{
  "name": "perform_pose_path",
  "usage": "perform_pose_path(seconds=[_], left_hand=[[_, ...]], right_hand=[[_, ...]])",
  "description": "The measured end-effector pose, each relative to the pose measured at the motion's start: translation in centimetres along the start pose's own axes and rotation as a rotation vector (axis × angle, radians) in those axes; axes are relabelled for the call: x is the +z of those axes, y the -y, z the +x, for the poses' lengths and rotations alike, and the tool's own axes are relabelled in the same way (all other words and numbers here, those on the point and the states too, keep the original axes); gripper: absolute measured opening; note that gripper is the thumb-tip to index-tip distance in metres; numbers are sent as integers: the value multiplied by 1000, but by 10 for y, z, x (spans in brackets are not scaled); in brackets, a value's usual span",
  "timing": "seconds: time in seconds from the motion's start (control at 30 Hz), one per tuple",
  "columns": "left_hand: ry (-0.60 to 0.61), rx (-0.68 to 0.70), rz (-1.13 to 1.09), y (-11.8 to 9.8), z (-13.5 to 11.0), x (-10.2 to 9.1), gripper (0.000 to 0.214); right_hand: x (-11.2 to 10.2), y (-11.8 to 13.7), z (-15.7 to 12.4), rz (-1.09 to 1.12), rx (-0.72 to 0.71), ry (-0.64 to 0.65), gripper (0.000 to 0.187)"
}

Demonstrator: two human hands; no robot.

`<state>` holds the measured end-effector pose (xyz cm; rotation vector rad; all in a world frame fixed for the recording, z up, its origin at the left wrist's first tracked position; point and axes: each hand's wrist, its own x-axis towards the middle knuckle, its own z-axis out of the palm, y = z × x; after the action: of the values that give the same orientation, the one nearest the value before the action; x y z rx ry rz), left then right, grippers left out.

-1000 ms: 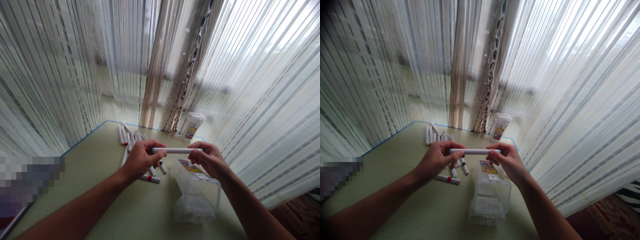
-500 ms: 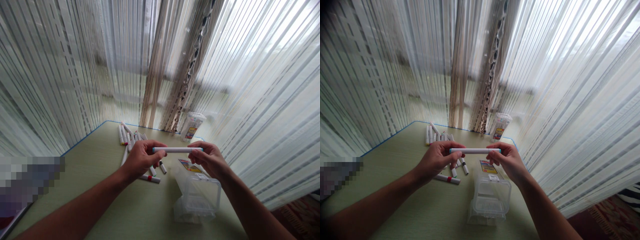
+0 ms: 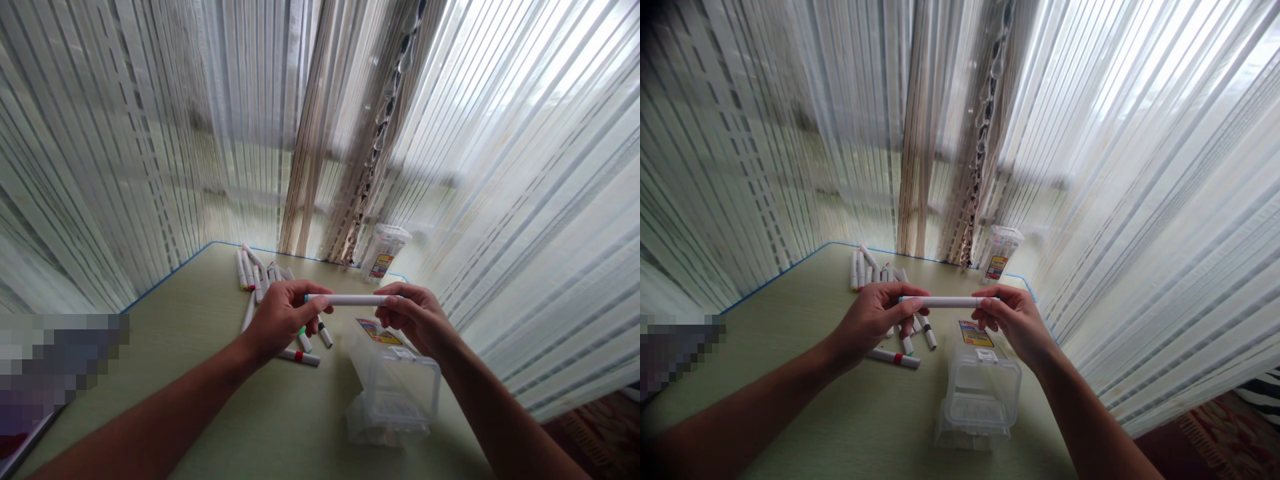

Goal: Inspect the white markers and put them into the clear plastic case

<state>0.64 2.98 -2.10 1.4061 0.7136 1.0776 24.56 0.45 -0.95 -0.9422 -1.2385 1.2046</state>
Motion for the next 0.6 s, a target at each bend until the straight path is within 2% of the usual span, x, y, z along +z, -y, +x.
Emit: perform_pose_path(seconds=[0.27,0.6], left_hand=[[-8,-1,45,1,0,0,27],[5,-12,41,0,0,0,29]], right_hand=[[-1,-1,1,-65,-26,-2,25],[-2,-1,1,-41,-16,-3,23]])
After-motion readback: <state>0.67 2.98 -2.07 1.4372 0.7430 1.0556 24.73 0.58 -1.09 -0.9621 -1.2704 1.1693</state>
